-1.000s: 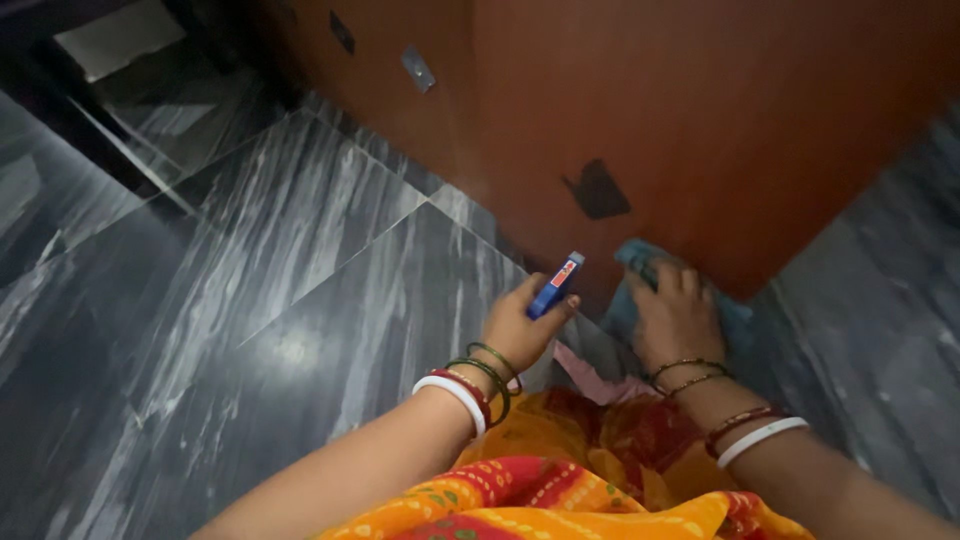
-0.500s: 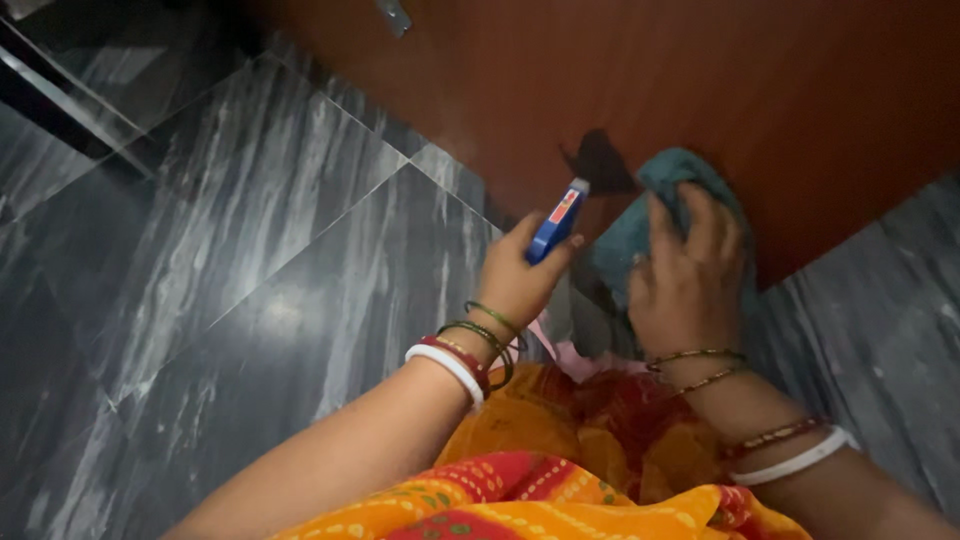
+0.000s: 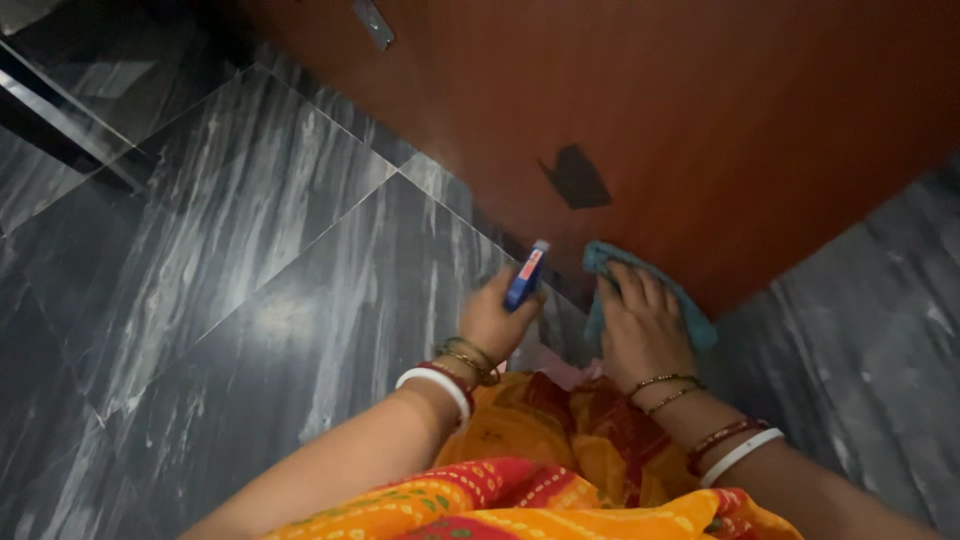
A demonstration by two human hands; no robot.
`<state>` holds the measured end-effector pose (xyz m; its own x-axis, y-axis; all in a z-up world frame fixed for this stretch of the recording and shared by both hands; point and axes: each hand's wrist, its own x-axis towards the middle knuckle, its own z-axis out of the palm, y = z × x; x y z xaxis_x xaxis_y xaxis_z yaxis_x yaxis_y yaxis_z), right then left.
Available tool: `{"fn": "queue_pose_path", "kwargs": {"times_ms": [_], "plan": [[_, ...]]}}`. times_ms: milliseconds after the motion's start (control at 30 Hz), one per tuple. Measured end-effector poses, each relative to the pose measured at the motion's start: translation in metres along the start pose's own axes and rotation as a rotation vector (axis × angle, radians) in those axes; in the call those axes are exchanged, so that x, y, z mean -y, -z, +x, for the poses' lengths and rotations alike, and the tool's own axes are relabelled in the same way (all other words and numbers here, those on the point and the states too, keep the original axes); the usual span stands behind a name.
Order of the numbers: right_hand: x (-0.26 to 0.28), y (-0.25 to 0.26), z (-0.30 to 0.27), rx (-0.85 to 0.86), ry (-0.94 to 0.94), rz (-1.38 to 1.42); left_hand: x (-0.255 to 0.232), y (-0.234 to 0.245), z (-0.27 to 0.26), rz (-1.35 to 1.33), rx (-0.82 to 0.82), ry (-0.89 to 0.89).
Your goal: The person sprays a cleaning solution from a blue spray bottle onto the wooden bed frame and wipes it with a cloth. They clean the side and front panels of the bed frame, then return to wipe the top edge of the frame.
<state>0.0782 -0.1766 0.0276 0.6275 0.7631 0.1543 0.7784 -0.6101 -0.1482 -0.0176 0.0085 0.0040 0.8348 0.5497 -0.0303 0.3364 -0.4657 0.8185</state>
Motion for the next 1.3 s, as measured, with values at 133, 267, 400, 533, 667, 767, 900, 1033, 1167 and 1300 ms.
{"fn": "queue_pose_path", "kwargs": {"times_ms": [133,267,400,533,667,767,900,1033,1167,1300], "plan": [[-0.005,0.006,-0.006,0.046,-0.003,0.047,0.009,0.021,-0.019,0.053,-0.082,-0.029],[-0.007,0.007,-0.009,-0.025,0.007,0.044,0.026,0.049,-0.046,0.046,-0.150,0.068],[-0.012,0.018,-0.017,-0.107,0.031,0.083,0.050,0.070,-0.080,0.119,-0.235,0.166],[-0.013,0.031,-0.023,-0.166,0.035,0.065,0.076,0.093,-0.119,0.199,-0.315,0.284],[-0.015,0.044,-0.031,-0.244,0.057,0.090,0.104,0.115,-0.159,0.194,-0.432,0.362],[-0.019,0.053,-0.034,-0.274,0.077,0.073,0.127,0.129,-0.196,0.283,-0.473,0.419],[-0.021,0.058,-0.038,-0.283,0.064,0.115,0.152,0.155,-0.247,0.373,-0.501,0.586],[-0.020,0.059,-0.038,-0.311,0.073,0.129,0.152,0.174,-0.275,0.464,-0.458,0.782],[-0.018,0.060,-0.038,-0.298,0.047,0.117,0.127,0.173,-0.257,0.435,-0.631,0.599],[-0.017,0.064,-0.038,-0.306,0.055,0.114,0.096,0.150,-0.186,0.201,-0.748,0.286]]}}
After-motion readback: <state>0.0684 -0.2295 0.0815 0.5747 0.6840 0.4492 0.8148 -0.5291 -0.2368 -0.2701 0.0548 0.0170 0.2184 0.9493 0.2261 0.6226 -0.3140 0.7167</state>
